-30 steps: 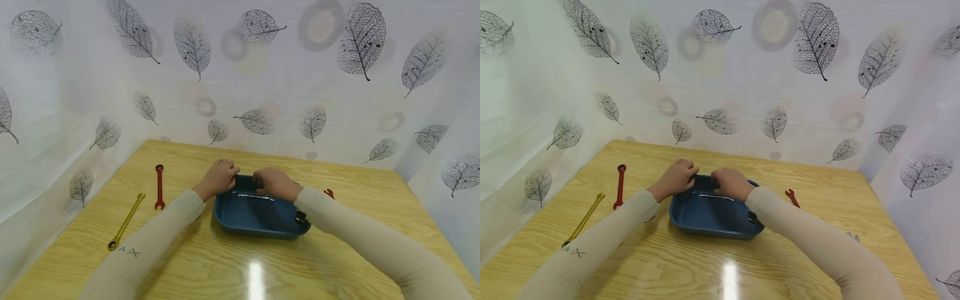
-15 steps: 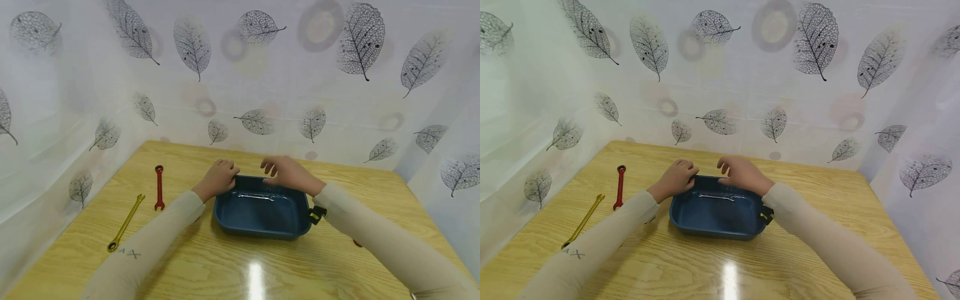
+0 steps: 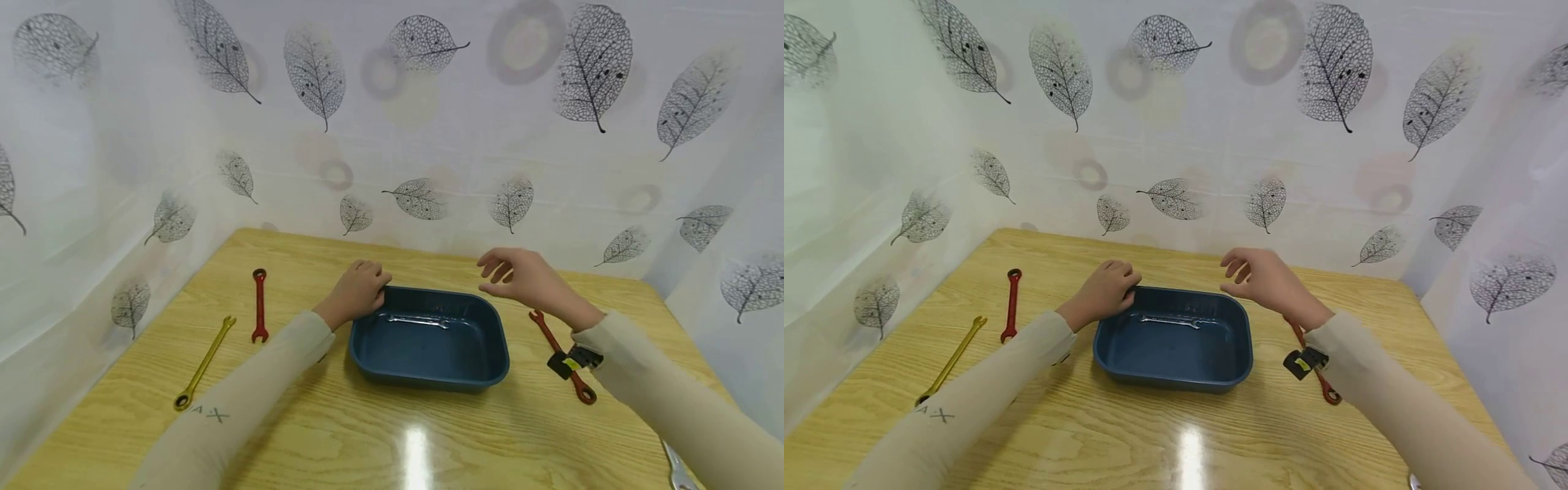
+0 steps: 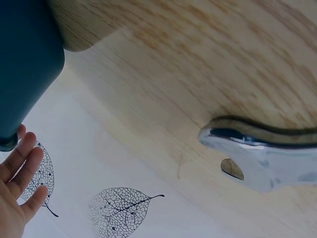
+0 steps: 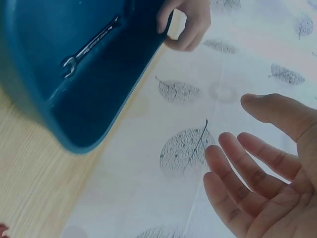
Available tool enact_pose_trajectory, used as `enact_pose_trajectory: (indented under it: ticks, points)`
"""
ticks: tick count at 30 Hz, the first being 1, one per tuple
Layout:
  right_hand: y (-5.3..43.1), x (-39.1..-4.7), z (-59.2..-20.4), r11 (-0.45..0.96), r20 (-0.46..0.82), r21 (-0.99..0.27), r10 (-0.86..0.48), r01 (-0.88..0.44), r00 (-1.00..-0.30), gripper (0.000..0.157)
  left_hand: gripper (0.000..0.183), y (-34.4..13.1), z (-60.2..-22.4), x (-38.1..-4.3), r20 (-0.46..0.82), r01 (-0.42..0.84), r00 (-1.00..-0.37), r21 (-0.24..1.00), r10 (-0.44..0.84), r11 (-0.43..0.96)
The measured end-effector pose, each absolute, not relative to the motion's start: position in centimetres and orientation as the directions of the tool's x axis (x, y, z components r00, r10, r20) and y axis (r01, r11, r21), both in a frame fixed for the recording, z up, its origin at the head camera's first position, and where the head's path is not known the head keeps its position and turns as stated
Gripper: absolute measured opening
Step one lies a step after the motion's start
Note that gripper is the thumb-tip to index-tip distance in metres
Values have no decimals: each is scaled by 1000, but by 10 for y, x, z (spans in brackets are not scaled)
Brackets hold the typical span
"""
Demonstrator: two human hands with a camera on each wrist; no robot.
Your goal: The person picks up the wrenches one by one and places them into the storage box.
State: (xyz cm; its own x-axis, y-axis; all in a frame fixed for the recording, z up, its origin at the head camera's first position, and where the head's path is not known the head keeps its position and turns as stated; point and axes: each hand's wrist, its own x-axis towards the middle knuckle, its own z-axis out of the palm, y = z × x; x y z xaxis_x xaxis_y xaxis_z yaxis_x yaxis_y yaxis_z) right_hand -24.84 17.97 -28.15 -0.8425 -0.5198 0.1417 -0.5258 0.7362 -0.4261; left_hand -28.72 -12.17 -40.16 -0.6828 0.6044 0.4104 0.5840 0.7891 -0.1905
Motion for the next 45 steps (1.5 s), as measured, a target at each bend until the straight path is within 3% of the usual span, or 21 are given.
enact_pose_trajectory:
  ticks: [8,19,31,38,45]
  points:
    - [211,-236,-287,766,208,-428,-433,-480,-877,28,16,-121,-401,-286,399,578,-698,-177,595,797]
    - [254,-219,-319,803,183,-499,-270,-326,-945,31,16,-121,-401,-287,389,574,-710,-165,587,802]
    - [291,-204,-354,850,33,-499,-175,-168,-984,40,16,-122,-396,-285,397,587,-705,-140,588,797]
    - [308,-199,-375,851,-33,-516,-133,-97,-991,44,14,-123,-401,-287,446,608,-665,-140,598,781]
    - [321,-194,-393,832,-108,-554,-93,-18,-990,47,15,-120,-398,-285,421,595,-692,-128,587,793]
